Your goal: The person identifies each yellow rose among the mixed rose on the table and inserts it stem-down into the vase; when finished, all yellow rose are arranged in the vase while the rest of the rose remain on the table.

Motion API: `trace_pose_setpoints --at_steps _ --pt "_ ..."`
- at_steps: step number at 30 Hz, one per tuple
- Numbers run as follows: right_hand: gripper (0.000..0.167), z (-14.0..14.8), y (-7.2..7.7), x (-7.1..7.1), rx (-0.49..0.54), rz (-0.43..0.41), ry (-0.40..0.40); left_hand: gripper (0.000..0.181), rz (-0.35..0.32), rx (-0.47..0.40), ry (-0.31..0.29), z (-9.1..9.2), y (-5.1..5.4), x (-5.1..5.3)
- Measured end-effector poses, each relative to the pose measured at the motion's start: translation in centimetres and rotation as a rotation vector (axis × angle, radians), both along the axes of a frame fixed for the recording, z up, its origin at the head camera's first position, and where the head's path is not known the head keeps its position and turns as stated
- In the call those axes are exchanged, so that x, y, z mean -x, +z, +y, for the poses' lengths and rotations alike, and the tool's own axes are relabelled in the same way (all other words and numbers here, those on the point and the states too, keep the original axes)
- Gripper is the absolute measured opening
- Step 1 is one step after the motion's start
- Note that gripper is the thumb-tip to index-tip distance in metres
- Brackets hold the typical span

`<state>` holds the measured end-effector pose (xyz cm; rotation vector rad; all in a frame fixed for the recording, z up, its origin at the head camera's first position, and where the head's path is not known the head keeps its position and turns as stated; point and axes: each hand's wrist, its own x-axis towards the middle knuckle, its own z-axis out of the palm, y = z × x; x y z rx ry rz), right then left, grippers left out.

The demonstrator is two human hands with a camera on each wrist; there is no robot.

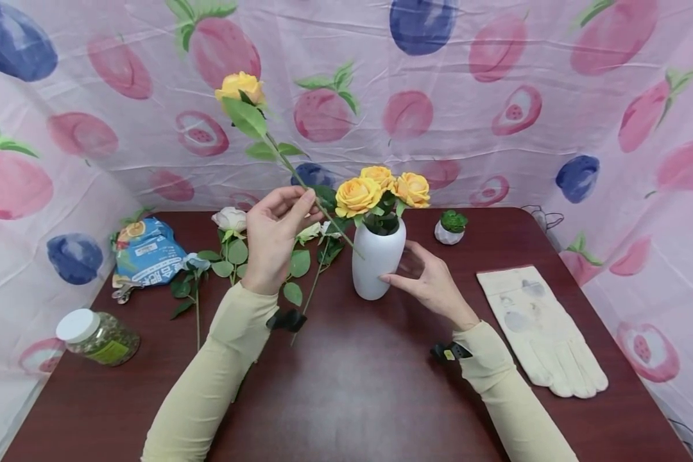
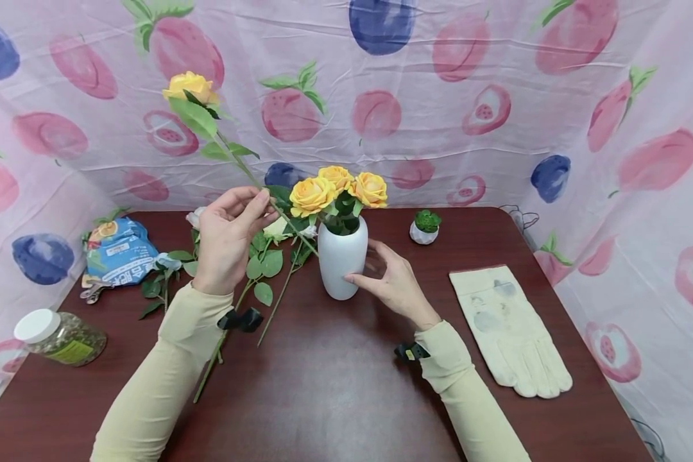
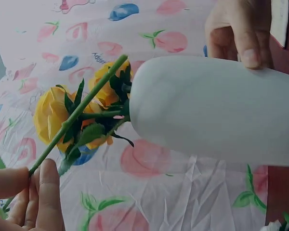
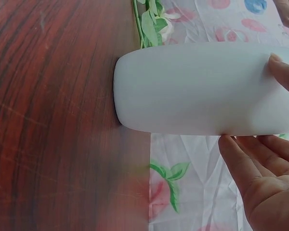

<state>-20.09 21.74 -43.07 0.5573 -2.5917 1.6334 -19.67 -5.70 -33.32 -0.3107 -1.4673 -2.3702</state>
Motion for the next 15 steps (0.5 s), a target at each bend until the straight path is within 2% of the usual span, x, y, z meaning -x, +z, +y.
trace_pose_setpoints --at_steps 8,15 --pt "0.070 0.0 0.0 0.0 -0.002 -0.005 -0.005 0.001 0.048 -0.060 0.080 1.3 0.5 0.7" --pt "0.070 0.0 0.0 0.0 0.002 -0.004 -0.004 0.005 0.064 -0.124 0.132 2.2 0.3 1.4"
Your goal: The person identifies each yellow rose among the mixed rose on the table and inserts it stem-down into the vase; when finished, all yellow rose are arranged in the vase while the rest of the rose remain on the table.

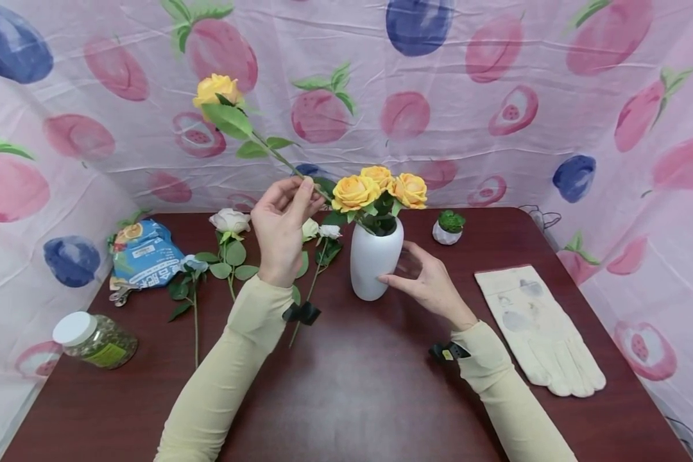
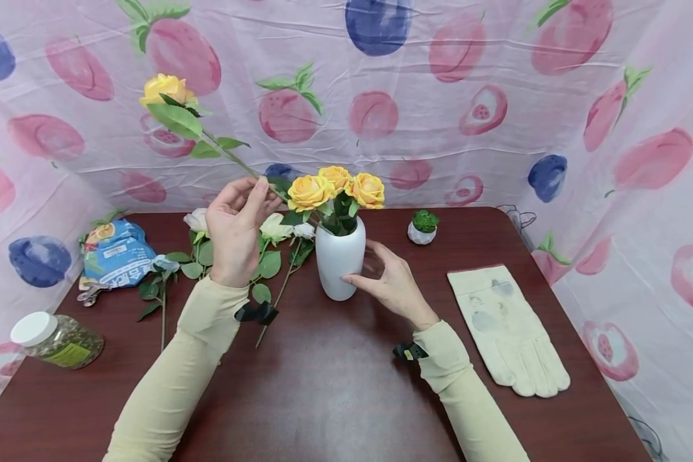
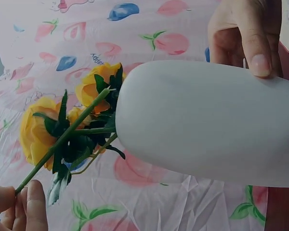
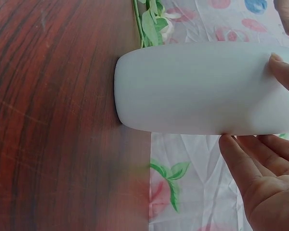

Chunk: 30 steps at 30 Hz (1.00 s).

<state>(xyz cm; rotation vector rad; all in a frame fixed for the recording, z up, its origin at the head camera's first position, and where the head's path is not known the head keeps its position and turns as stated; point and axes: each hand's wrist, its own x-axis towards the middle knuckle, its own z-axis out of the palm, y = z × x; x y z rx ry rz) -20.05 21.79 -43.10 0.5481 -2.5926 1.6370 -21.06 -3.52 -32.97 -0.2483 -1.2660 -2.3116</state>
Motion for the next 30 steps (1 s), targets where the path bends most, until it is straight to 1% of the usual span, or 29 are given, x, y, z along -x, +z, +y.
trace_pose_setpoints --at_steps 3,6,8,13,17,19,21,25,28,30 --pt "0.070 0.0 0.0 0.0 0.001 -0.003 0.004 0.005 0.003 -0.016 0.015 0.4 -0.3 0.4" --pt "0.070 0.0 0.0 0.0 0.000 -0.008 0.005 0.008 0.003 -0.001 0.018 0.8 -0.8 0.6" --pt "0.070 0.0 0.0 0.0 -0.001 -0.011 0.005 0.011 -0.001 0.033 0.025 1.1 -1.1 0.7" --pt "0.070 0.0 -0.1 0.0 -0.007 -0.014 0.000 0.016 0.001 0.163 0.050 1.8 -1.9 0.7" --pt "0.069 0.1 -0.2 0.2 -0.013 -0.014 -0.002 0.017 0.017 0.215 0.051 2.1 -2.4 0.6" --pt "0.069 0.1 -0.2 0.2 -0.016 -0.015 -0.001 0.017 0.024 0.239 0.049 2.2 -2.7 0.6" --pt "0.069 0.1 -0.2 0.2 -0.018 -0.017 0.000 0.016 0.026 0.282 0.048 2.3 -2.9 0.5" --pt "0.069 0.1 -0.2 0.2 -0.014 -0.015 0.004 0.016 0.025 0.350 0.020 2.4 -3.5 0.4" --pt "0.069 0.1 -0.2 0.2 -0.011 -0.017 0.006 0.018 0.012 0.369 -0.010 2.5 -3.9 0.5" --pt "0.069 0.2 -0.2 0.2 -0.011 -0.017 0.007 0.019 0.008 0.396 -0.014 2.5 -4.1 0.6"
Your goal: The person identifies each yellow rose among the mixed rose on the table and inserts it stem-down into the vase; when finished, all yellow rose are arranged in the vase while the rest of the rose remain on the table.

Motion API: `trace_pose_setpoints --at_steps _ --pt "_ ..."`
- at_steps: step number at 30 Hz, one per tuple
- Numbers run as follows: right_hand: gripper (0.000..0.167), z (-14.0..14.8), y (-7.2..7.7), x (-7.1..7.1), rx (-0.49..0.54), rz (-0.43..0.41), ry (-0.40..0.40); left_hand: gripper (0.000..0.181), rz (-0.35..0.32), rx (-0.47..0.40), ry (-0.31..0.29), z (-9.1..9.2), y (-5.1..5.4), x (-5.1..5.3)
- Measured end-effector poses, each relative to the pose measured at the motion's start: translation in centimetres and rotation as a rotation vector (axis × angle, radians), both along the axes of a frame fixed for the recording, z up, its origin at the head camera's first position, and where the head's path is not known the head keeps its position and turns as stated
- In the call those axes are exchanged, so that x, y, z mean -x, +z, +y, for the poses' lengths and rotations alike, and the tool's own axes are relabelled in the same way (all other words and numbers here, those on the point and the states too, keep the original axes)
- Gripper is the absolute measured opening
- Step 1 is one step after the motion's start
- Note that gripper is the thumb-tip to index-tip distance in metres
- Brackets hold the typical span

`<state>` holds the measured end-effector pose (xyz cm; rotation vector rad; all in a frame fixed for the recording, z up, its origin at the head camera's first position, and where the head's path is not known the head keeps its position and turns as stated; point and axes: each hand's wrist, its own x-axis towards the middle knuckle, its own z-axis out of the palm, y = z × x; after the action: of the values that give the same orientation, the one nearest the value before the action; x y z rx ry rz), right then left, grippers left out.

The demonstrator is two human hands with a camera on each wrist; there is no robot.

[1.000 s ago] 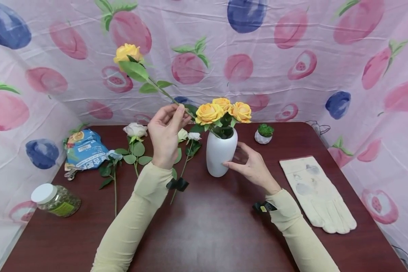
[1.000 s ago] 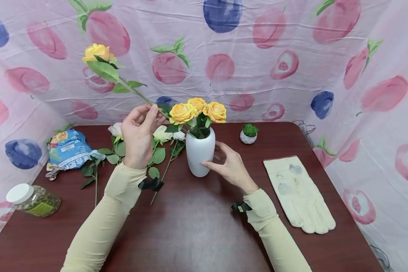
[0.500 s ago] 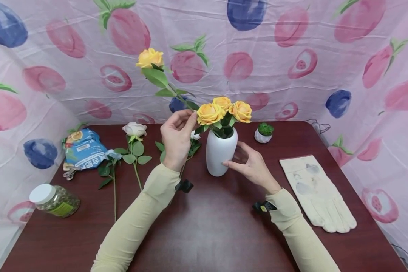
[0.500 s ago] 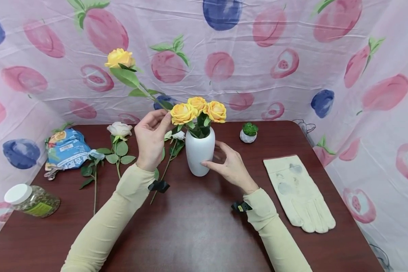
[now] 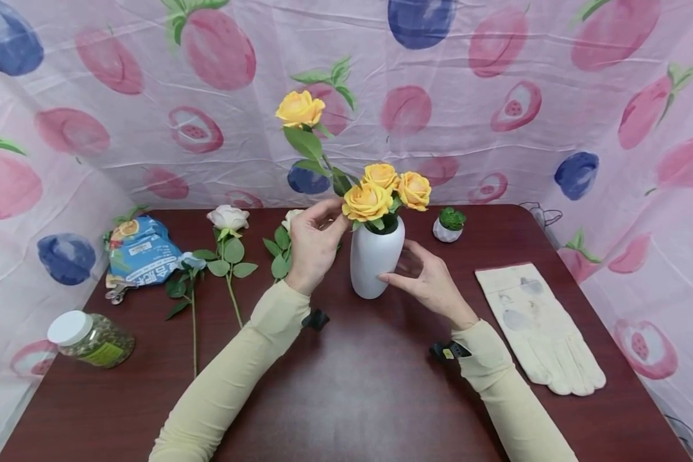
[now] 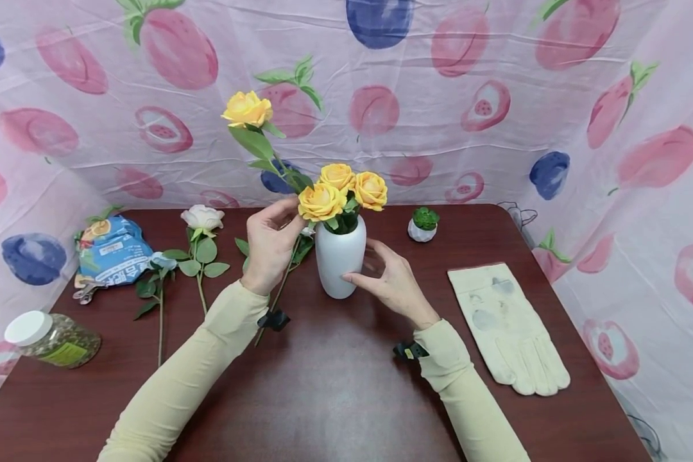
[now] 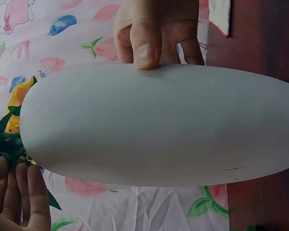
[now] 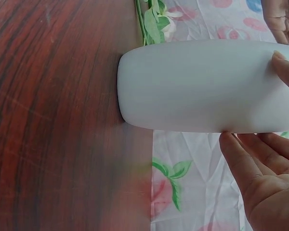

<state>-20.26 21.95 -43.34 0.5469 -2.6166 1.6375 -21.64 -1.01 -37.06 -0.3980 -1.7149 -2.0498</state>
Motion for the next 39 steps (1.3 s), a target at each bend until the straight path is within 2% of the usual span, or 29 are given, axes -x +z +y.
trace_pose_setpoints --at_steps 7,9,15,21,25,31,39 --pt "0.069 0.21 0.24 -0.23 -0.016 0.009 -0.014 0.017 0.024 0.112 -0.017 -0.14 -0.35 0.04" --pt "0.069 0.22 0.28 -0.32 -0.012 0.009 -0.012 0.016 0.020 0.121 -0.032 -0.17 -0.45 0.09" --pt "0.069 0.33 0.28 -0.46 -0.015 0.004 -0.012 0.019 0.016 0.052 -0.109 -0.23 -0.60 0.11" --pt "0.070 0.31 0.61 -0.67 -0.021 0.000 -0.016 0.023 0.017 -0.012 -0.145 -0.24 -0.08 0.10" --pt "0.070 0.32 0.57 -0.72 -0.022 -0.003 -0.013 0.022 0.020 0.006 -0.131 -0.11 0.08 0.30" --pt "0.069 0.42 0.53 -0.68 -0.023 0.001 -0.014 0.021 -0.003 0.053 -0.187 -0.23 -0.48 0.59" --pt "0.069 0.40 0.45 -0.79 -0.026 -0.007 -0.018 0.020 0.020 0.041 -0.184 -0.79 -0.75 0.55"
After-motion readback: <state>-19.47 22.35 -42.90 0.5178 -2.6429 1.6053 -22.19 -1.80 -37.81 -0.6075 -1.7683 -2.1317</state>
